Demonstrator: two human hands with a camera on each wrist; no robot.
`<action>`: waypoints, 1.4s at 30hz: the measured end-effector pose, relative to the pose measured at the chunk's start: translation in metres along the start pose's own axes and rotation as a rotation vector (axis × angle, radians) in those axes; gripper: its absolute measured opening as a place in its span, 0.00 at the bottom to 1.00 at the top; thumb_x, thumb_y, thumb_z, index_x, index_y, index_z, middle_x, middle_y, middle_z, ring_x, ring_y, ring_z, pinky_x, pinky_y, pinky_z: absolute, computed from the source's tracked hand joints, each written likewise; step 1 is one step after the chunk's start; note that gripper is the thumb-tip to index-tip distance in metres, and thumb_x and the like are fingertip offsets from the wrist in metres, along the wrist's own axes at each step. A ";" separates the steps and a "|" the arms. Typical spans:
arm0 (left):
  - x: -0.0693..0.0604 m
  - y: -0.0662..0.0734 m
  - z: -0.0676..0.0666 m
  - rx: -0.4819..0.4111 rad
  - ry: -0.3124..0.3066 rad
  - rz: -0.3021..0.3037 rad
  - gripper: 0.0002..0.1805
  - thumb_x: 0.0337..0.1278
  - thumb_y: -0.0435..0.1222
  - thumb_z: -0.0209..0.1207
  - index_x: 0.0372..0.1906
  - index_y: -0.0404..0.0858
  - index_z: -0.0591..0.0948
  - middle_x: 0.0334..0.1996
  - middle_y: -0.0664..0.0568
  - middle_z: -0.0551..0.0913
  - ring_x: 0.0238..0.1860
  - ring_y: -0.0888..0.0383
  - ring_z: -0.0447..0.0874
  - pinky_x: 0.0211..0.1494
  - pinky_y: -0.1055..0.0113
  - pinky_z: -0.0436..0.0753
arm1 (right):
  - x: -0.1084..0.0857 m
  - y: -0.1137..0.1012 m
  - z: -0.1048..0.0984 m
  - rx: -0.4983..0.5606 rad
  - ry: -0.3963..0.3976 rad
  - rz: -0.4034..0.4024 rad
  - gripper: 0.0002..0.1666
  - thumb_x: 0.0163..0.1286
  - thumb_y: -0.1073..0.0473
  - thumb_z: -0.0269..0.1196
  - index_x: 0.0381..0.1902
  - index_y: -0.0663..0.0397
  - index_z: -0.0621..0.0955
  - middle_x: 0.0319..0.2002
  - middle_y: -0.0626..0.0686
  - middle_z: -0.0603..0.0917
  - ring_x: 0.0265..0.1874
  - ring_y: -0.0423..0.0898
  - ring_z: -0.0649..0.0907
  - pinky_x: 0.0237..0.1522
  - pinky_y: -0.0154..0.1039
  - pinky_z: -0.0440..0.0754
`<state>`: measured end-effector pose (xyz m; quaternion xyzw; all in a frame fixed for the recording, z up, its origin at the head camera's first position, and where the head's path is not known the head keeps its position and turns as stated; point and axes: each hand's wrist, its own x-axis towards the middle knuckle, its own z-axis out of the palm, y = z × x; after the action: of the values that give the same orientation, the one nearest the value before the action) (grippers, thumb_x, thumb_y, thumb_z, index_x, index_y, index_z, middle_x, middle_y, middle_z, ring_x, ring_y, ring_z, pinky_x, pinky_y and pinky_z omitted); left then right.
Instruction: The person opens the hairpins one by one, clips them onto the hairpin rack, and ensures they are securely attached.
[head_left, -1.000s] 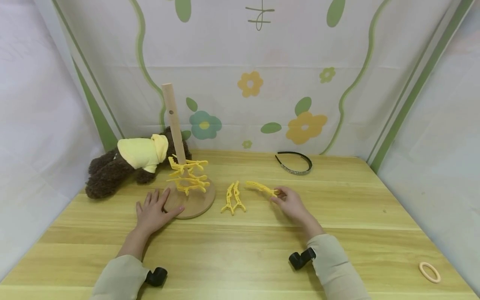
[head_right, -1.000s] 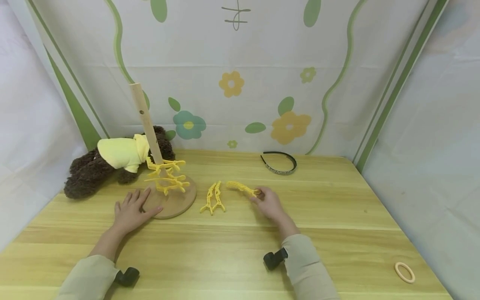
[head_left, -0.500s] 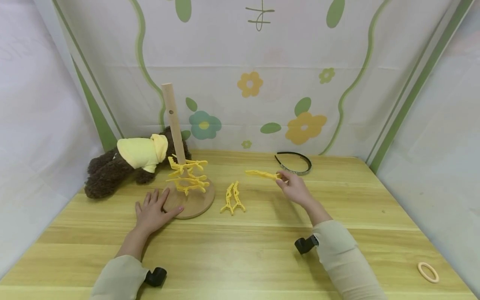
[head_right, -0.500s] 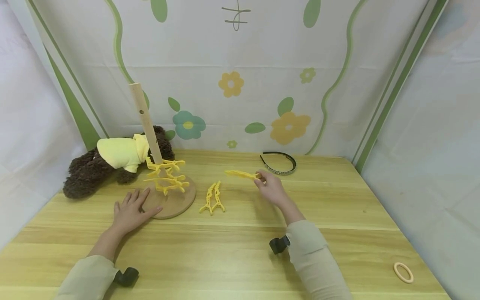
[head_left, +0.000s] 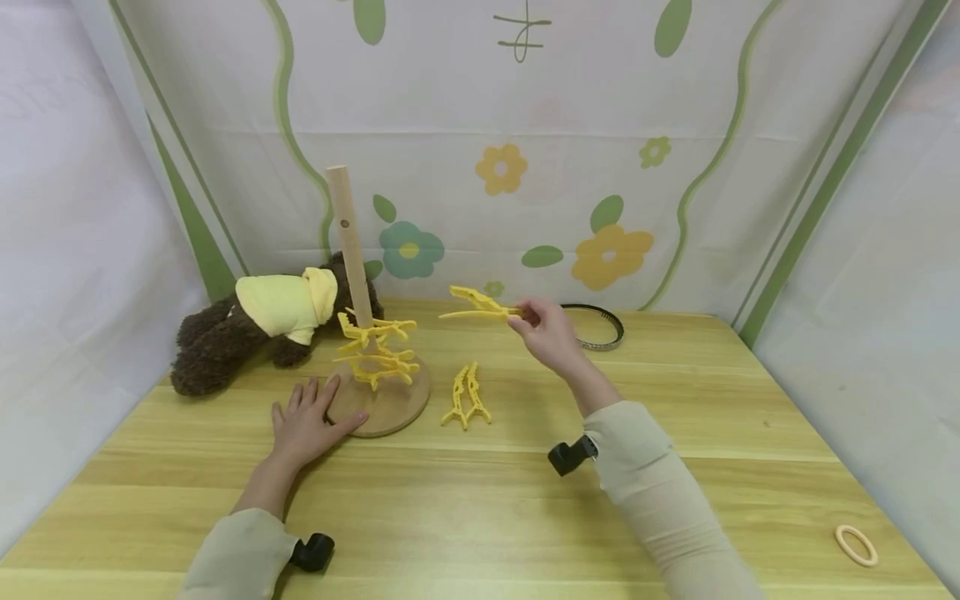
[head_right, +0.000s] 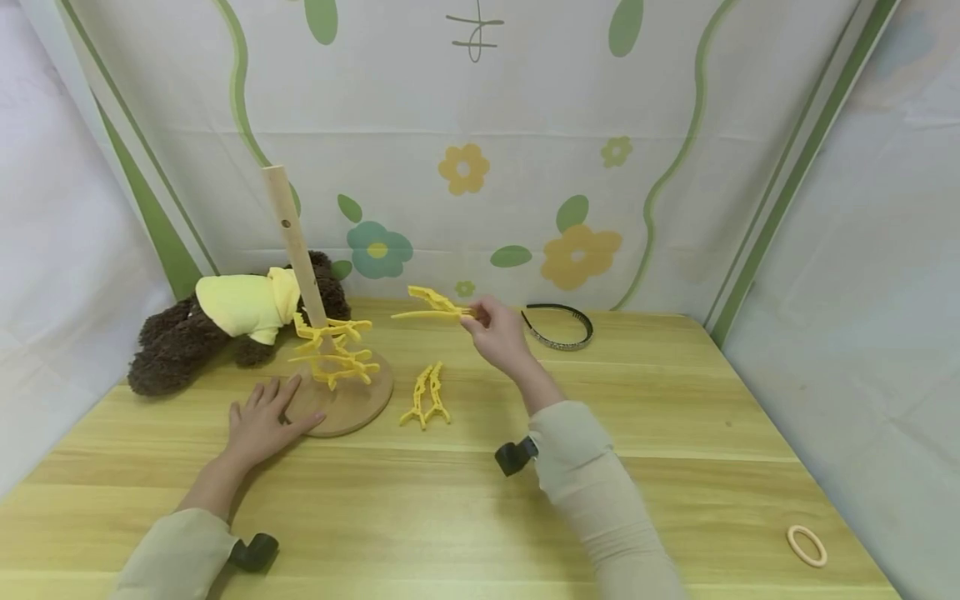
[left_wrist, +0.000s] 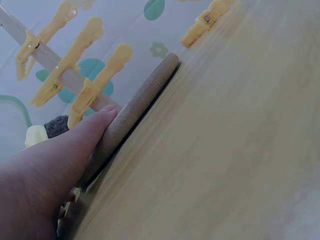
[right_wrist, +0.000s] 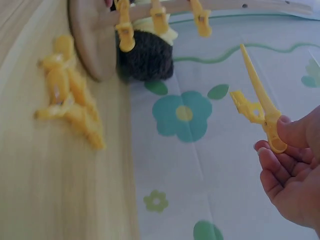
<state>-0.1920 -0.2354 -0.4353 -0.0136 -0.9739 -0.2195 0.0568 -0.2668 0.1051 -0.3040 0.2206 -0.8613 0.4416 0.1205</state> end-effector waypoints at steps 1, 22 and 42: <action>0.000 0.000 0.000 -0.001 -0.001 0.001 0.50 0.42 0.66 0.47 0.67 0.41 0.50 0.62 0.31 0.47 0.60 0.33 0.37 0.49 0.34 0.30 | 0.003 -0.003 0.003 0.022 0.005 -0.008 0.11 0.59 0.63 0.59 0.37 0.66 0.77 0.28 0.55 0.77 0.27 0.47 0.74 0.29 0.38 0.72; 0.002 0.001 0.000 0.010 0.005 0.008 0.50 0.41 0.66 0.47 0.66 0.41 0.51 0.62 0.31 0.48 0.60 0.33 0.38 0.49 0.34 0.31 | 0.044 -0.063 0.067 0.098 -0.122 -0.083 0.08 0.60 0.62 0.58 0.35 0.62 0.77 0.24 0.51 0.76 0.22 0.43 0.72 0.23 0.31 0.70; 0.001 0.002 -0.003 0.014 -0.011 0.005 0.49 0.43 0.66 0.47 0.66 0.41 0.50 0.61 0.30 0.47 0.60 0.33 0.38 0.49 0.34 0.32 | 0.048 -0.088 0.089 0.016 -0.224 -0.089 0.11 0.61 0.61 0.57 0.40 0.62 0.77 0.30 0.51 0.77 0.27 0.41 0.75 0.28 0.28 0.72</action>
<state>-0.1924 -0.2352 -0.4318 -0.0167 -0.9756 -0.2126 0.0522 -0.2665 -0.0254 -0.2739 0.3074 -0.8551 0.4154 0.0413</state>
